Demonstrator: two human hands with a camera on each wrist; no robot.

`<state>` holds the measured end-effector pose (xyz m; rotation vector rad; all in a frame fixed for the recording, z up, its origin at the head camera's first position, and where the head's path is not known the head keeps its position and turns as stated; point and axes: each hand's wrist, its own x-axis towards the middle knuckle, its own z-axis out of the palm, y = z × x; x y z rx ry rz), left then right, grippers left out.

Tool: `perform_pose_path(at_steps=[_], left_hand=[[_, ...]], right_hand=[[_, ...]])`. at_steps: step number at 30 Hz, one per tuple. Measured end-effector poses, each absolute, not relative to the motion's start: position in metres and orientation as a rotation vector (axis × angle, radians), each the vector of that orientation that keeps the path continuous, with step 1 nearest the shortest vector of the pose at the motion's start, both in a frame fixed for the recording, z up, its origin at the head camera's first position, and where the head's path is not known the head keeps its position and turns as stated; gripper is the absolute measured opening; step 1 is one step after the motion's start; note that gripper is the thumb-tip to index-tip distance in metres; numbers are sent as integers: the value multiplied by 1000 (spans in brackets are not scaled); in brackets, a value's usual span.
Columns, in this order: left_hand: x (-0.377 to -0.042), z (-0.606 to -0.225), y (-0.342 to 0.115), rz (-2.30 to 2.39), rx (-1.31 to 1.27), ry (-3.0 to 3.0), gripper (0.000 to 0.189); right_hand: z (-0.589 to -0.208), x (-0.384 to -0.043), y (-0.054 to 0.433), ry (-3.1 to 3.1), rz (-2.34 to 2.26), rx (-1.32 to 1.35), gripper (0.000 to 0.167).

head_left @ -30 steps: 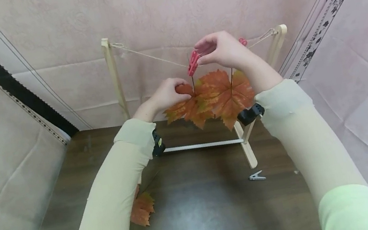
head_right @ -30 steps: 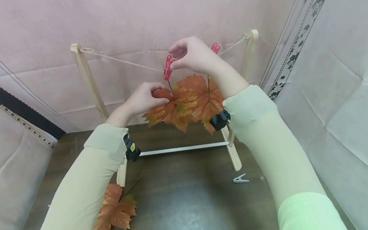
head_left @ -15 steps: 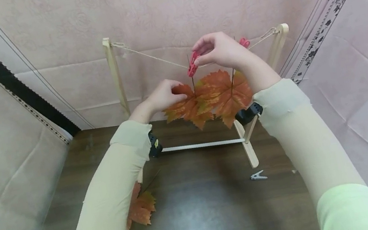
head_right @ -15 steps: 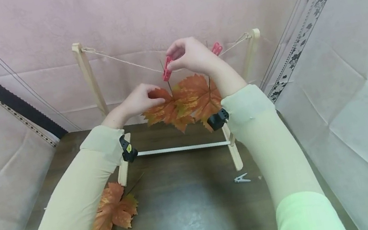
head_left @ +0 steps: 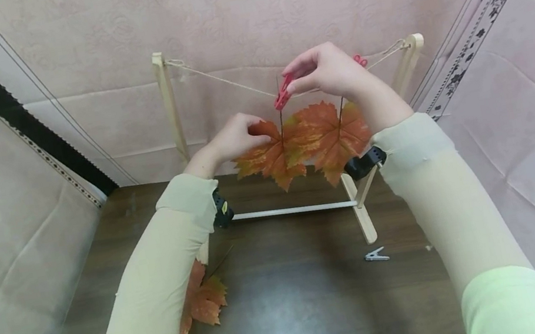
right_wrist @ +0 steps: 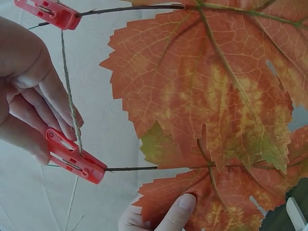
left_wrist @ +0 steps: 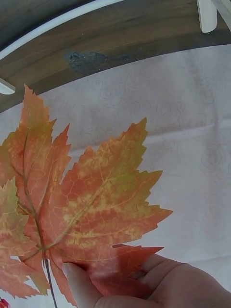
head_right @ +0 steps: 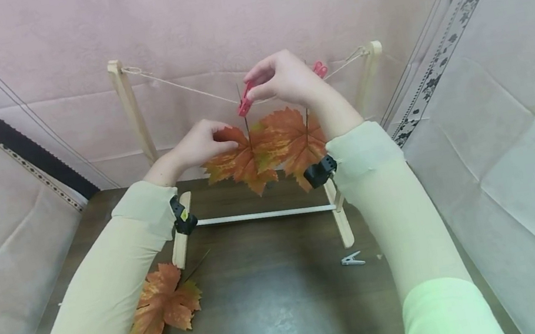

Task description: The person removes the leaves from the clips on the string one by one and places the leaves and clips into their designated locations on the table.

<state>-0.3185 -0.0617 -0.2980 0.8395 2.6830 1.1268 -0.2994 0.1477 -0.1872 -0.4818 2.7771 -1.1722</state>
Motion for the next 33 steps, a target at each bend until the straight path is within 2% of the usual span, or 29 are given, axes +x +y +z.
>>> perform_pose_path(at_steps=[20, 33], left_hand=[[-314, -298, -65, 1083, 784, 2709, 17], [-309, -300, -70, 1055, 802, 2721, 16]], right_hand=[[-176, -290, 161, 2915, -1283, -323, 37], [-172, -286, 175, 2828, -1581, -295, 30]])
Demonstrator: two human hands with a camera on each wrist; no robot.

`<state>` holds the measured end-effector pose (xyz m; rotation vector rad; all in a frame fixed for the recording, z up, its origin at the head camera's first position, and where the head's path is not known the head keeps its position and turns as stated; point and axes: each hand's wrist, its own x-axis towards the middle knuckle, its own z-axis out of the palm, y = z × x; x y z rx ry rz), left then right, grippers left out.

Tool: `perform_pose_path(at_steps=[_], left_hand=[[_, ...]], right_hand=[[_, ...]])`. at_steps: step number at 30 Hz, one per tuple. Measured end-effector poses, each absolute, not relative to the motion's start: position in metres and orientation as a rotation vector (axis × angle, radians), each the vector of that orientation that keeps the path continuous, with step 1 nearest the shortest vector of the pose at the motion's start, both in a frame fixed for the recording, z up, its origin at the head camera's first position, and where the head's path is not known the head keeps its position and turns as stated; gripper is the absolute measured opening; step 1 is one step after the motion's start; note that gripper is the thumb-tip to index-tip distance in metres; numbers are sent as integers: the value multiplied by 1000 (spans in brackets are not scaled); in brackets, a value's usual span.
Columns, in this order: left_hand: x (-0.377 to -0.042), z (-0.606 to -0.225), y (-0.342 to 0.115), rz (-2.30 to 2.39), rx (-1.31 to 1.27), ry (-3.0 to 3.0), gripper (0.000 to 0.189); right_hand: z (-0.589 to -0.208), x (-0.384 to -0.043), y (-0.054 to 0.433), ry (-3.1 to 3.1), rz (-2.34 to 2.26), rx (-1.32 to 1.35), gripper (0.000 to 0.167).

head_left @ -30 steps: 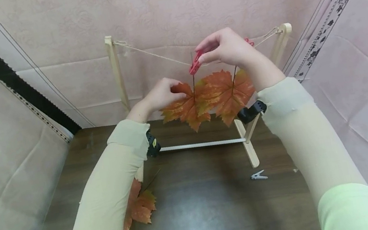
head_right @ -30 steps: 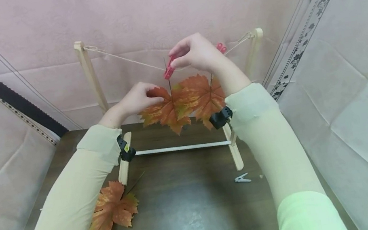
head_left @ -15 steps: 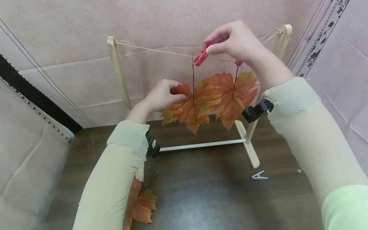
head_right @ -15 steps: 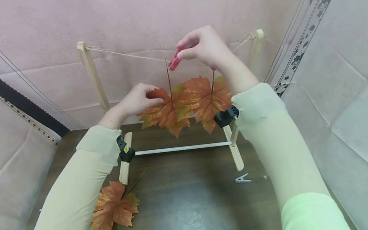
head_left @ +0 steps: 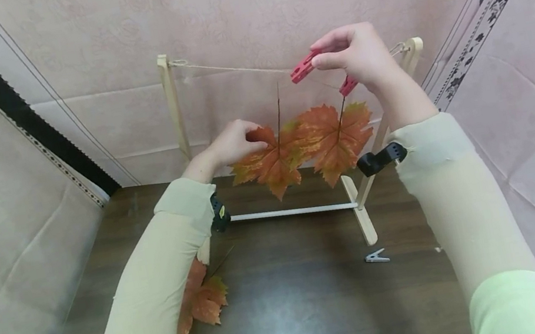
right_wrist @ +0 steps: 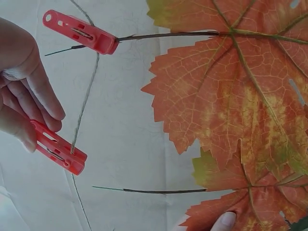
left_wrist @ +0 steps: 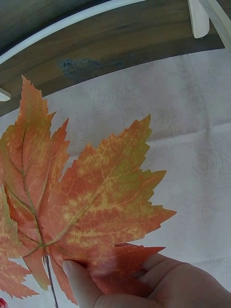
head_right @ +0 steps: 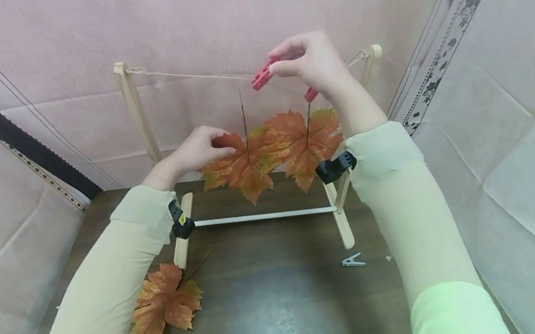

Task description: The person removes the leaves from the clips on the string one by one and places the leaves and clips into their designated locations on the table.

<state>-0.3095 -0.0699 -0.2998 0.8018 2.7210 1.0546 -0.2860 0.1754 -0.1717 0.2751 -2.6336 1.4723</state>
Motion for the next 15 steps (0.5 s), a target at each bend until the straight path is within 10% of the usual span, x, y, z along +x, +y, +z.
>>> perform_pose_path(at_steps=[15], left_hand=[[-301, -300, -84, 1014, 876, 2762, 15]], right_hand=[[-175, -279, 191, -2563, 1578, 237, 27]])
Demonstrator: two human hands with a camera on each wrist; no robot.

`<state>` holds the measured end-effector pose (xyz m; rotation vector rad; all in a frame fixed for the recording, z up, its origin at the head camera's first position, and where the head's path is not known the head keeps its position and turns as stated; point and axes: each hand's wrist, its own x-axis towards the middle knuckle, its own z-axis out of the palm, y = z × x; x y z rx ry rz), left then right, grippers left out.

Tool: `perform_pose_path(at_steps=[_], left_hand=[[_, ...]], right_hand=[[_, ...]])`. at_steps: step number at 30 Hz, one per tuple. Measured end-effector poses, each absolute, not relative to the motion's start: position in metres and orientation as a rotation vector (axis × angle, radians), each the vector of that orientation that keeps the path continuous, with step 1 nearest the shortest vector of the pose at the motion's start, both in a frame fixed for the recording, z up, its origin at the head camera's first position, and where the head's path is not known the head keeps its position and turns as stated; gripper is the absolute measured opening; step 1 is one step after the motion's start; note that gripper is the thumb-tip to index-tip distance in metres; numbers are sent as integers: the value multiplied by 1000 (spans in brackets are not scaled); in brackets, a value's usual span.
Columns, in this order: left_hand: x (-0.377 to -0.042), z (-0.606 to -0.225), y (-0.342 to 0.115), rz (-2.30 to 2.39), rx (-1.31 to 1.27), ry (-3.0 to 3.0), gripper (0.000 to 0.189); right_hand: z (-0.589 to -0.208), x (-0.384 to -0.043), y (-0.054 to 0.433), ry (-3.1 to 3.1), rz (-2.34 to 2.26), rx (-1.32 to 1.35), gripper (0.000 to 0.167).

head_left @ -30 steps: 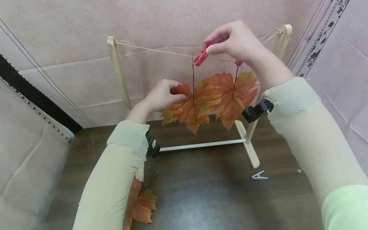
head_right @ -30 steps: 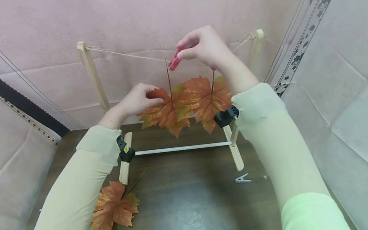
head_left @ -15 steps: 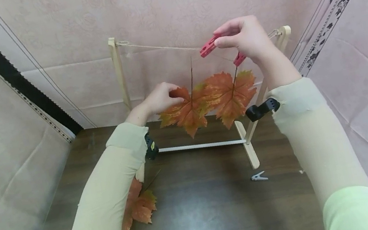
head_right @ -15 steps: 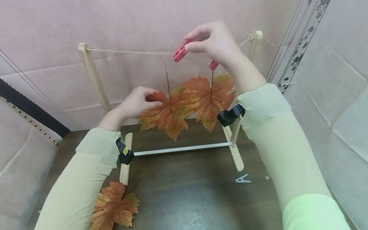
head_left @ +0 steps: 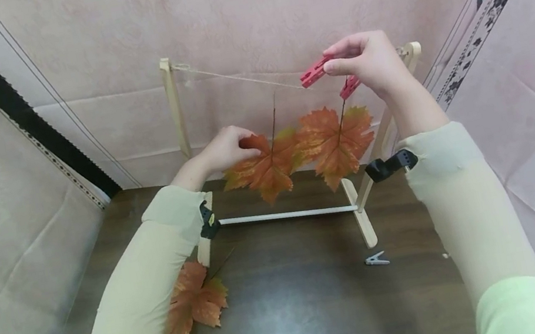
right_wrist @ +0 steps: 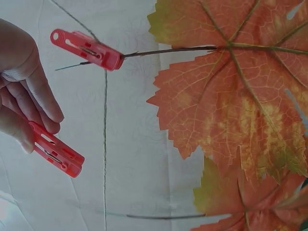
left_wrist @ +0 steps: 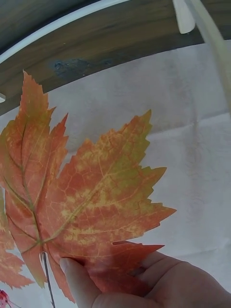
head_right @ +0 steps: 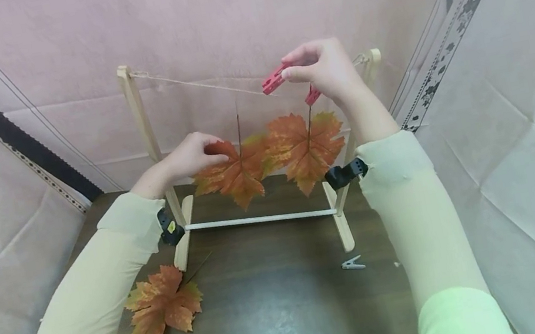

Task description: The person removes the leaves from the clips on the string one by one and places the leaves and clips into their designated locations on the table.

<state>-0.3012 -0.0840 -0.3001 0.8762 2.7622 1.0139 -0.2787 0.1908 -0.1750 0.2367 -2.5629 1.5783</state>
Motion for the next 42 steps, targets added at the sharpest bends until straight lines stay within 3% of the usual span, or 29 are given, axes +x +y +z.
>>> perform_pose_path(at_steps=[12, 31, 42], left_hand=[[-289, -307, -116, 915, 912, 2793, 14], [-278, -329, -152, 874, 946, 2770, 11], [-267, -343, -170, 822, 873, 2748, 14]], right_hand=[[-194, -269, 204, -2456, 1758, 350, 17], [-241, -250, 232, -2608, 1619, 321, 19], [-281, -240, 251, -2781, 1600, 438, 46]])
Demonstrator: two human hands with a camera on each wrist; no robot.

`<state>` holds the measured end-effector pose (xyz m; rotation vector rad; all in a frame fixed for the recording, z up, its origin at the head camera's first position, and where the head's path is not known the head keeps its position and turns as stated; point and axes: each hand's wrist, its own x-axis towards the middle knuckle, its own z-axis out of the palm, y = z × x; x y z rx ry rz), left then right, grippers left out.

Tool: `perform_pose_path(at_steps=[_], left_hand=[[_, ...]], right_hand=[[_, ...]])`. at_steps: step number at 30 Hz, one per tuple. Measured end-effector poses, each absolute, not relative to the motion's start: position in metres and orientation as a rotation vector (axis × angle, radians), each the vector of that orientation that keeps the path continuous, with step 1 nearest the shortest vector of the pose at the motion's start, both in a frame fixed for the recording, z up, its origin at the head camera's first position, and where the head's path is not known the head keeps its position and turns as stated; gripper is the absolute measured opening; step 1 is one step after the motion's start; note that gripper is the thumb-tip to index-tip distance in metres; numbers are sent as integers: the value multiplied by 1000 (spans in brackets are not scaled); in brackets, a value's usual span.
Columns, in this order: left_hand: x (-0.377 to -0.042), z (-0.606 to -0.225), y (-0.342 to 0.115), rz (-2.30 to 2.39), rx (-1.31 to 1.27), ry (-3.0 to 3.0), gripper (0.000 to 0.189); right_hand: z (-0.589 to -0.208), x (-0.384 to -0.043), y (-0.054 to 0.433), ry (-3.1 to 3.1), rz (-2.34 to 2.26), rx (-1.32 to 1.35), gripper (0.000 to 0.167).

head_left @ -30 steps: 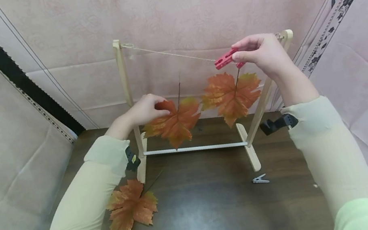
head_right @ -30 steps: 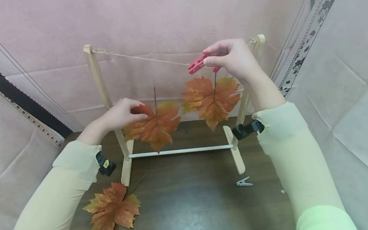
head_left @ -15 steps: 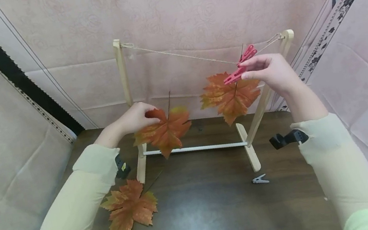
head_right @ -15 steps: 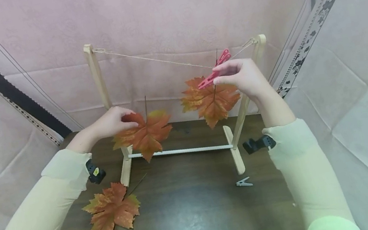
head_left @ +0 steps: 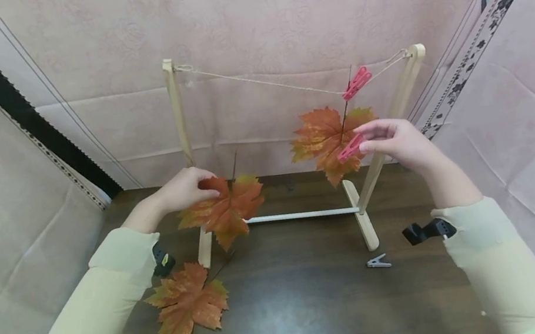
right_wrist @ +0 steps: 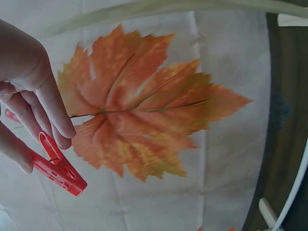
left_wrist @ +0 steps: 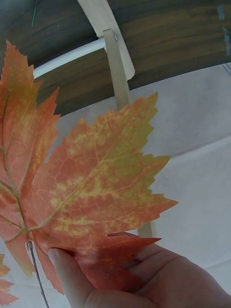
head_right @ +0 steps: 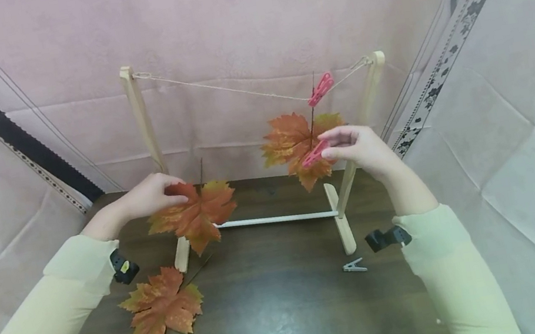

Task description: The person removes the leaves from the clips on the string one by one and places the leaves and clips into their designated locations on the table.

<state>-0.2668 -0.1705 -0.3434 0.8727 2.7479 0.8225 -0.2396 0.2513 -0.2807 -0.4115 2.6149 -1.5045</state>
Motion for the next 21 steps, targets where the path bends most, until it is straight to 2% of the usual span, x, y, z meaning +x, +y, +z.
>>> perform_pose_path(at_steps=[4, 10, 13, 21], left_hand=[[-263, -348, -177, 800, 882, 2731, 16], [-257, -354, -189, 798, 869, 2662, 10], [-255, -355, -194, 794, 859, 2638, 7], [-249, -360, -206, 803, 796, 2502, 6]], right_hand=[[-298, -235, 259, 2546, -1557, -388, 48], [-327, -228, 273, 2459, -1635, -378, 21], [-342, -225, 281, 2393, -1682, -369, 26], [-386, -211, 295, 2348, -1639, -282, 25]])
